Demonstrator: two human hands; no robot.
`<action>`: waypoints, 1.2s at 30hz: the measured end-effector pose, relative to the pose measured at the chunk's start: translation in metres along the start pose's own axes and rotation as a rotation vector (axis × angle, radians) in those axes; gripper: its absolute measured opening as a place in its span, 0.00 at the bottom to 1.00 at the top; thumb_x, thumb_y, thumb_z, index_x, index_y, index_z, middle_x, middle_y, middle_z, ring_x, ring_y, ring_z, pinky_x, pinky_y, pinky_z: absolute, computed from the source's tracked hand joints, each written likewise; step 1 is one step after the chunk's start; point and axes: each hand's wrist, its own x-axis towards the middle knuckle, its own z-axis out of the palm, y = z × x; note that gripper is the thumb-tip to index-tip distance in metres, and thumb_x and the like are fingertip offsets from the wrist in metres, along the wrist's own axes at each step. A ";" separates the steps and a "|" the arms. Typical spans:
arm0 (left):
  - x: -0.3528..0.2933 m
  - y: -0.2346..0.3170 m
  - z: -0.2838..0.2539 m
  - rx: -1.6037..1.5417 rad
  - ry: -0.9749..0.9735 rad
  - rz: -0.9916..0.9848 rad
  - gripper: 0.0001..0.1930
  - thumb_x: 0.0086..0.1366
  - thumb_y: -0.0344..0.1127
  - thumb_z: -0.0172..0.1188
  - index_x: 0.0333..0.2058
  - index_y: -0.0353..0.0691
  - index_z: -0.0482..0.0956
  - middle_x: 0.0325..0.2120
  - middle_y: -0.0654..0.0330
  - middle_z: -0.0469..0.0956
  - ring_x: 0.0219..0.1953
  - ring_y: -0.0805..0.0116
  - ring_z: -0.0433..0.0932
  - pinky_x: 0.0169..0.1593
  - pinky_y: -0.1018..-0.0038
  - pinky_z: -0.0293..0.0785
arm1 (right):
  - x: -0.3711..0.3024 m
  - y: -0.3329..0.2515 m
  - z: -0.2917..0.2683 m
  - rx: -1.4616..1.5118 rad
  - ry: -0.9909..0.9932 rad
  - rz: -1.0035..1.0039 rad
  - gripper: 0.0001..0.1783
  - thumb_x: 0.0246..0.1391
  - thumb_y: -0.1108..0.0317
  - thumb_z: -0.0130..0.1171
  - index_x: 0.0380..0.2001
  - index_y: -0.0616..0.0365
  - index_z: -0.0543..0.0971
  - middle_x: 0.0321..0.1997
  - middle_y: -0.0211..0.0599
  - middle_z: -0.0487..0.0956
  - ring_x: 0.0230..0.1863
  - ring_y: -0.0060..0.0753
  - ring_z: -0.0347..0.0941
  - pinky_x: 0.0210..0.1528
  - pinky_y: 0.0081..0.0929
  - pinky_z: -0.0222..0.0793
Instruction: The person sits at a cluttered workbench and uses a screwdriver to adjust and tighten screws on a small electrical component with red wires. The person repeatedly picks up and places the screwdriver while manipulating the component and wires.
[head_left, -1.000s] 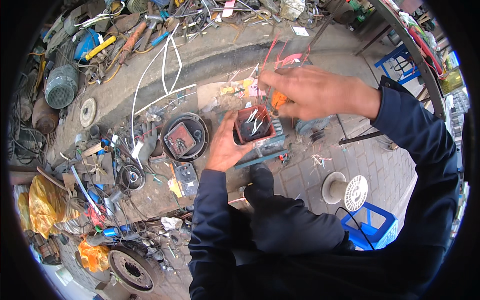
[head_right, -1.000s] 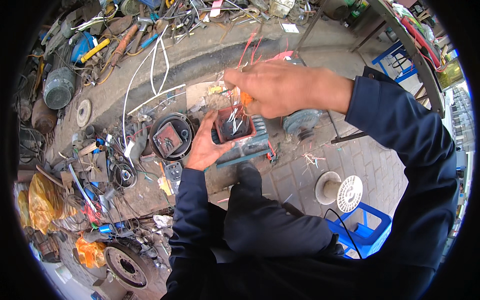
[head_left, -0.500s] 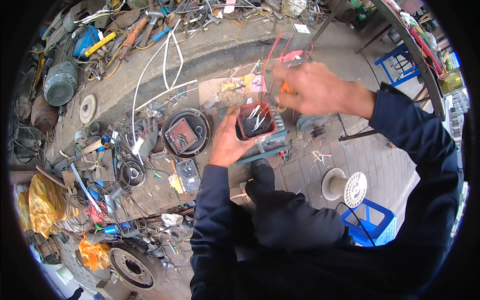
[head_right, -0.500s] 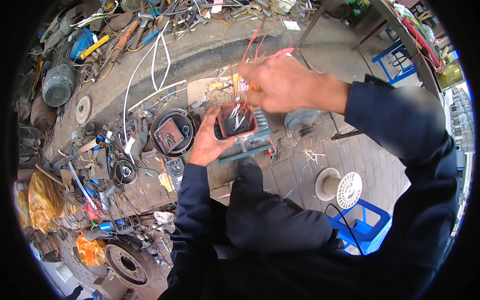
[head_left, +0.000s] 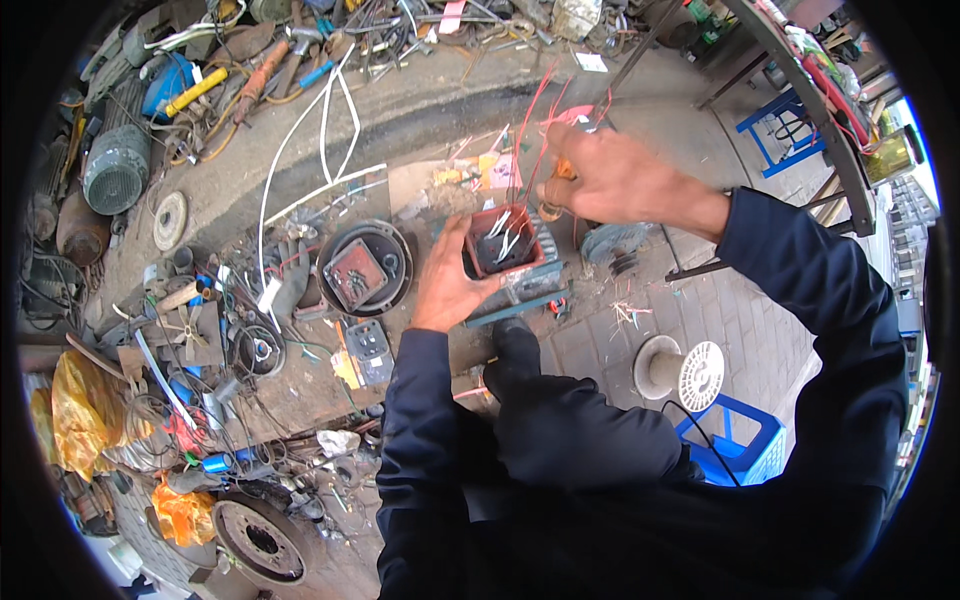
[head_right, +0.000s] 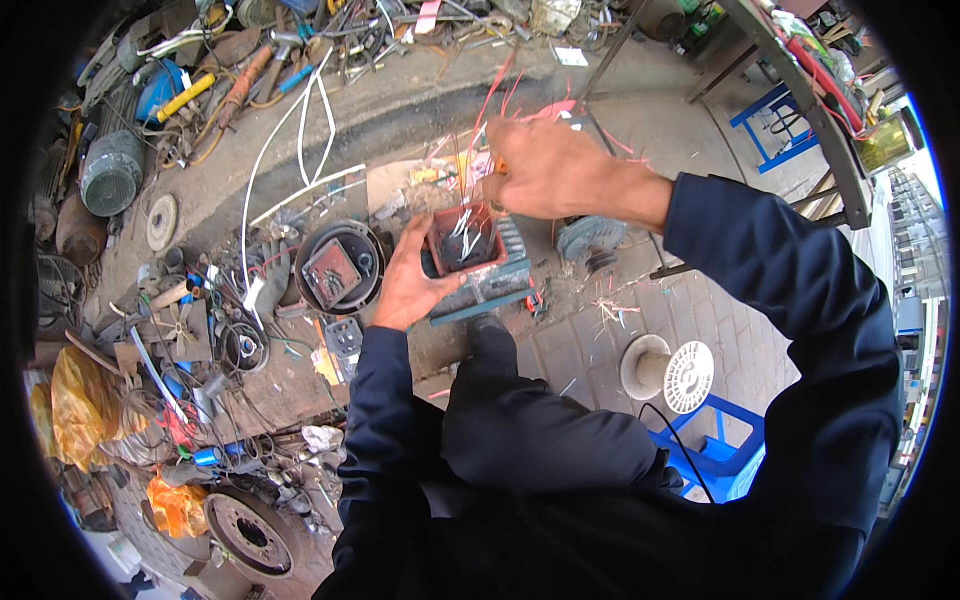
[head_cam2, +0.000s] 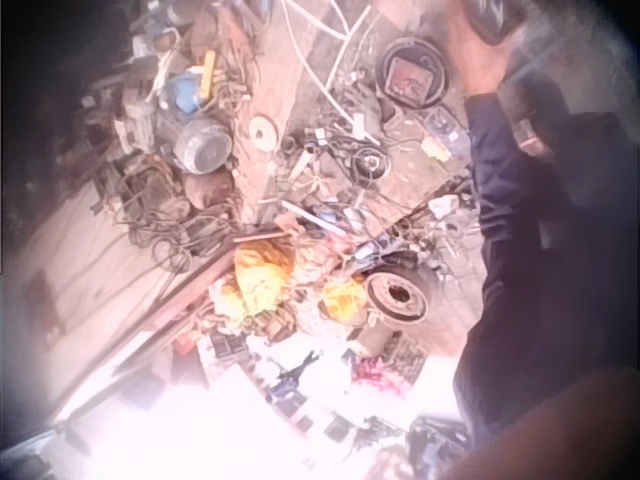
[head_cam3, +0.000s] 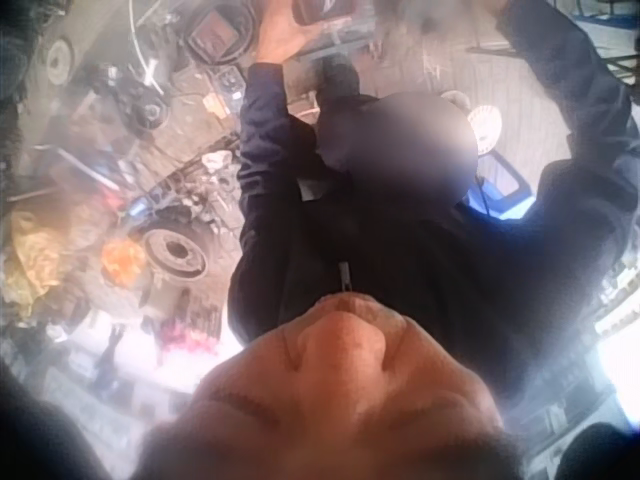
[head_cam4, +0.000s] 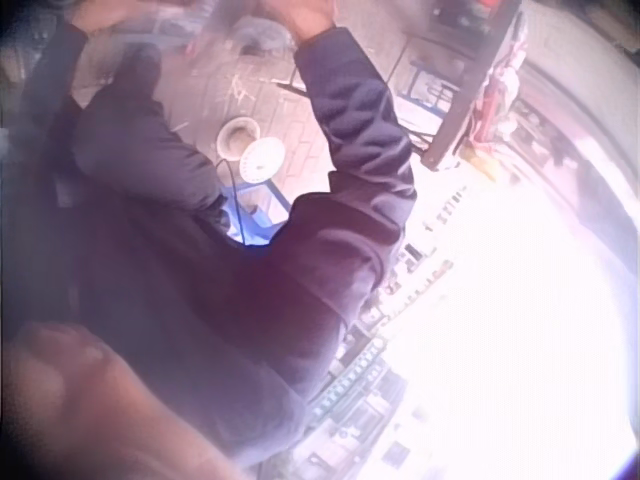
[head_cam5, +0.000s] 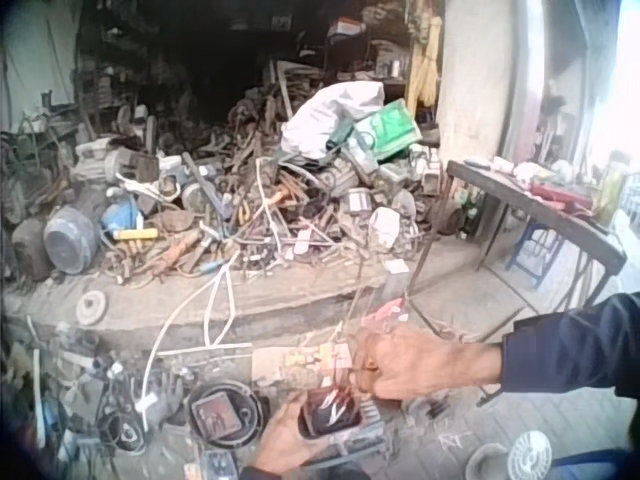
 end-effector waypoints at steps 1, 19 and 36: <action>0.000 0.002 -0.001 -0.003 -0.012 -0.010 0.54 0.49 0.40 0.81 0.71 0.32 0.61 0.72 0.42 0.62 0.75 0.45 0.61 0.76 0.62 0.59 | -0.001 0.000 -0.002 0.037 -0.023 0.050 0.26 0.60 0.55 0.67 0.51 0.64 0.72 0.36 0.58 0.83 0.43 0.67 0.81 0.44 0.55 0.73; -0.002 -0.001 0.001 -0.026 0.004 0.000 0.53 0.47 0.39 0.82 0.70 0.33 0.63 0.71 0.42 0.63 0.74 0.46 0.62 0.75 0.61 0.60 | -0.003 0.022 0.003 0.094 0.007 -0.297 0.23 0.62 0.54 0.66 0.48 0.61 0.73 0.36 0.59 0.84 0.42 0.68 0.82 0.43 0.54 0.75; 0.001 -0.015 -0.005 -0.190 0.005 0.022 0.42 0.56 0.33 0.77 0.69 0.40 0.69 0.72 0.47 0.65 0.74 0.50 0.64 0.76 0.61 0.60 | 0.010 -0.037 -0.032 0.001 0.193 -0.366 0.13 0.55 0.67 0.61 0.42 0.60 0.76 0.24 0.56 0.81 0.30 0.67 0.80 0.35 0.57 0.74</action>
